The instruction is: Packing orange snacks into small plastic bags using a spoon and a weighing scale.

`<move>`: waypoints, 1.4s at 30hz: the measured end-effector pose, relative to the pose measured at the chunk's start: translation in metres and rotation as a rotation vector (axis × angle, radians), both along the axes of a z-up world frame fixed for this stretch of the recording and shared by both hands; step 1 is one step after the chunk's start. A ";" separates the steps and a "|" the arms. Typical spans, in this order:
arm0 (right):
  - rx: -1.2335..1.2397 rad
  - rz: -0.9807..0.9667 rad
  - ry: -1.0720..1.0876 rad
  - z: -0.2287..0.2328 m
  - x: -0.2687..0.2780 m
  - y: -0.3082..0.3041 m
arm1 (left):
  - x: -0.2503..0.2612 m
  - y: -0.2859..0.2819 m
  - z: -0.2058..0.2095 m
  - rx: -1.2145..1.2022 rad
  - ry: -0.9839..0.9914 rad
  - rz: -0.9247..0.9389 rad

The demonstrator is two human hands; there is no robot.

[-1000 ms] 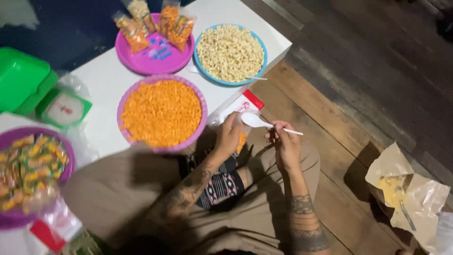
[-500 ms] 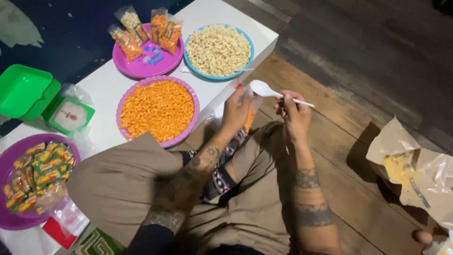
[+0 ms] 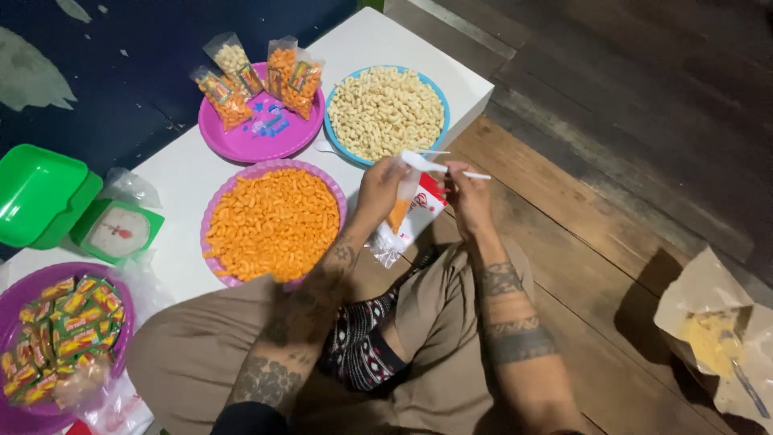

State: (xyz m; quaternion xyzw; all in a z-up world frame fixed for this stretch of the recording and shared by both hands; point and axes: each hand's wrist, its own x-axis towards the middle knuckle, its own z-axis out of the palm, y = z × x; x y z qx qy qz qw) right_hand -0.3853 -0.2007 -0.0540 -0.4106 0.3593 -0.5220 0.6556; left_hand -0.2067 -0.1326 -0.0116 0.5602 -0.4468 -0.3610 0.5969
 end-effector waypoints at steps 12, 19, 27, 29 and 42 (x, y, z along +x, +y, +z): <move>0.051 0.011 0.073 -0.018 -0.006 0.004 | 0.001 0.005 -0.003 0.121 0.045 -0.060; 0.046 0.117 0.099 -0.001 0.027 0.007 | 0.035 0.021 -0.004 0.070 0.017 0.088; -0.051 0.407 0.041 0.083 0.155 0.033 | 0.138 0.087 0.025 0.114 -0.097 0.388; -0.027 0.420 0.029 0.108 0.179 0.042 | 0.148 0.107 0.046 0.184 -0.096 0.434; -0.100 0.361 0.362 0.010 0.202 0.035 | 0.175 0.131 0.028 -0.025 0.133 0.666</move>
